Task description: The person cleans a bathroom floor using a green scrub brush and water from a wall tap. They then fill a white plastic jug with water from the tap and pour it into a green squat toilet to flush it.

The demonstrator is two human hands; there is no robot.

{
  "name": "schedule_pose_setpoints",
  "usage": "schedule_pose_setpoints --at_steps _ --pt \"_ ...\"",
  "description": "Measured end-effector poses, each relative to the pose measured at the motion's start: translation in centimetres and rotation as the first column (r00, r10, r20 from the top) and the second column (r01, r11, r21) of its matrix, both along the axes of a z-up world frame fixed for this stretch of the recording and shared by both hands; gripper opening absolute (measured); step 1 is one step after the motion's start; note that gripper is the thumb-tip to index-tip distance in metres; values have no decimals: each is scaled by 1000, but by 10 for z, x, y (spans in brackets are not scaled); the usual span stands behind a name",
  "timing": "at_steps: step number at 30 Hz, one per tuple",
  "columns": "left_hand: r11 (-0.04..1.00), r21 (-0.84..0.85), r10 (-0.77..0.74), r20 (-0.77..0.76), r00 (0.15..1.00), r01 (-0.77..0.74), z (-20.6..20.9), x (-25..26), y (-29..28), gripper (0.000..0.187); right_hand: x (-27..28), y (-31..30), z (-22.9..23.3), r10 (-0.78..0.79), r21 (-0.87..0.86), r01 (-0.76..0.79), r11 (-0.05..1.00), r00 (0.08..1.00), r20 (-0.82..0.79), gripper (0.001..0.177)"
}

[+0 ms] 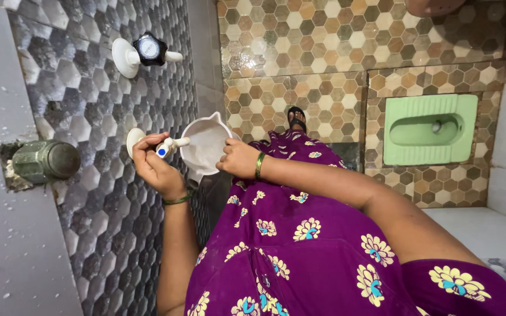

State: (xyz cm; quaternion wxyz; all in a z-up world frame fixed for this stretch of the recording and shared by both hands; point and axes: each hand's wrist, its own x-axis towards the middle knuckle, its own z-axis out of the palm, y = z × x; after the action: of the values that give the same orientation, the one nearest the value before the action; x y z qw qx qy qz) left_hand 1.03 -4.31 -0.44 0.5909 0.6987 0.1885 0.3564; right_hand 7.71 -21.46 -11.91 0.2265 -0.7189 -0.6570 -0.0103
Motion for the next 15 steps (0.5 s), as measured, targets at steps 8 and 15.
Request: schedule_pose_setpoints --at_steps 8,15 --pt "1000 21 -5 13 1000 4 -1 2 1 25 -2 -2 -1 2 -46 -3 999 1000 -28 4" --pt "1000 4 2 12 1000 -2 0 4 0 25 -3 -4 -5 -2 -30 1 1000 999 -41 4"
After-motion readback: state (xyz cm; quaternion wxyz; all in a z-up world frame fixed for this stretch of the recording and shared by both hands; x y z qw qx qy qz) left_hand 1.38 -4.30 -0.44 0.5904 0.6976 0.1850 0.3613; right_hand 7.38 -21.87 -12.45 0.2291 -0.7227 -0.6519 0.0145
